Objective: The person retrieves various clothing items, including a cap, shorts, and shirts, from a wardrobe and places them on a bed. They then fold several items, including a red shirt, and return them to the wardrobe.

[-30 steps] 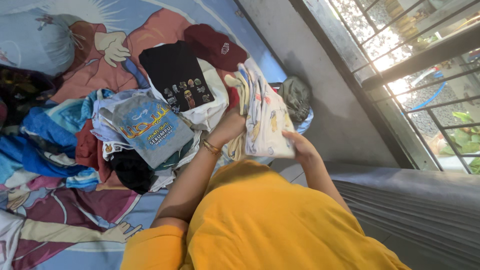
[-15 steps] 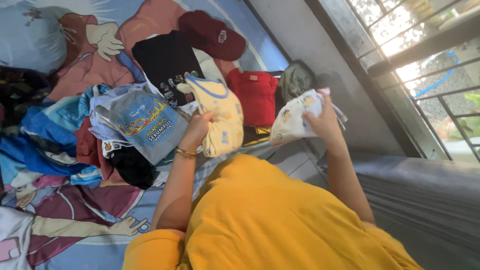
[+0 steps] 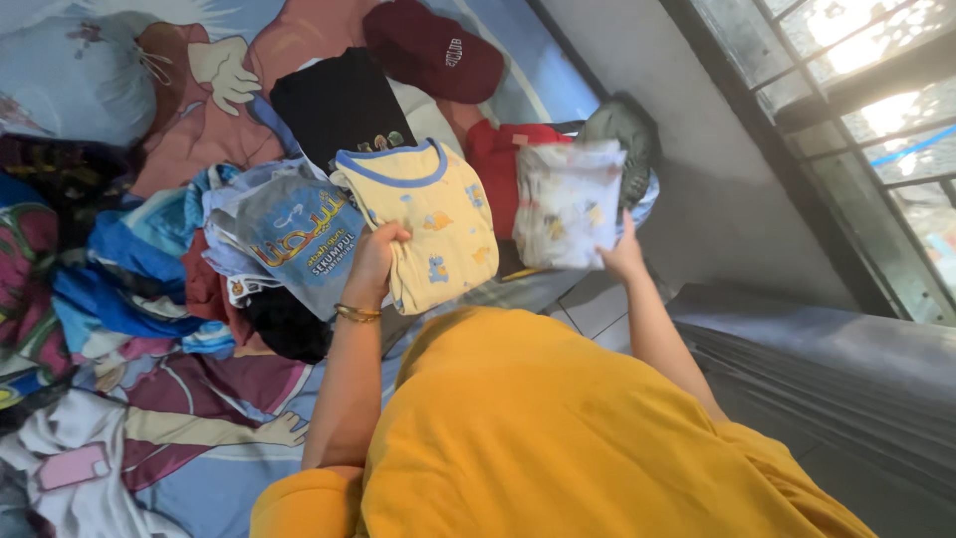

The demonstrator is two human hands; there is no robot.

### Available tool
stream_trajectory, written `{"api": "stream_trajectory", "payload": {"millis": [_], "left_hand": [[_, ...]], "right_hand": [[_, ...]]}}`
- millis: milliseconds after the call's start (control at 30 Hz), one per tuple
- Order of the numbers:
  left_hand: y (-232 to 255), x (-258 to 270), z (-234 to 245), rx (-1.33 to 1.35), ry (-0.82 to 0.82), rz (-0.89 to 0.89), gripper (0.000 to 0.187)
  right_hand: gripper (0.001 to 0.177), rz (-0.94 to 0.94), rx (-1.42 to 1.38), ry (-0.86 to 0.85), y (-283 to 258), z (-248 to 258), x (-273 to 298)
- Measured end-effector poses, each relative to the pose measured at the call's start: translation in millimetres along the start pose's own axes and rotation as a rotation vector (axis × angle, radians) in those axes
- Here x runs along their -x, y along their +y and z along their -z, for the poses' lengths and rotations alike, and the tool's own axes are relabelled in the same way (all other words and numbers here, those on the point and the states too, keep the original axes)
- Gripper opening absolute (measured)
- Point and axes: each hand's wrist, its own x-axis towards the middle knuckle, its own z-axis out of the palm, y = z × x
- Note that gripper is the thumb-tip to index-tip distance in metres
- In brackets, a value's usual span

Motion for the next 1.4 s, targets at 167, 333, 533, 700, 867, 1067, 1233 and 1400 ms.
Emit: {"api": "stream_trajectory", "payload": {"millis": [167, 333, 533, 700, 867, 1067, 1233, 1400], "left_hand": [[2, -7, -13, -0.02, 0.02, 0.03, 0.035], [-3, -8, -20, -0.012, 0.016, 0.046, 0.038], [4, -3, -41, -0.002, -0.033, 0.027, 0.044], [7, -10, -51, -0.061, -0.013, 0.039, 0.042], [13, -8, -57, -0.054, 0.003, 0.09, 0.041], [15, -6, -55, 0.027, -0.184, 0.069, 0.044], [-2, -15, -59, 0.219, -0.234, 0.169, 0.041], [11, -16, -92, 0.36, -0.349, 0.159, 0.044]], "right_hand": [[0.074, -0.574, -0.032, -0.122, 25, -41, 17], [0.064, -0.691, -0.298, -0.219, 44, -39, 13], [0.061, -0.953, -0.596, -0.21, 48, -31, 4], [0.048, -1.064, -0.909, -0.149, 32, -46, 9], [0.045, -0.925, -1.064, -0.034, 25, -47, 5], [0.044, -0.445, -1.03, 0.079, -13, 37, -20], [0.047, -0.151, -1.074, -0.028, -149, 120, 11], [0.056, 0.035, -1.46, -0.153, -267, 132, 44]]}}
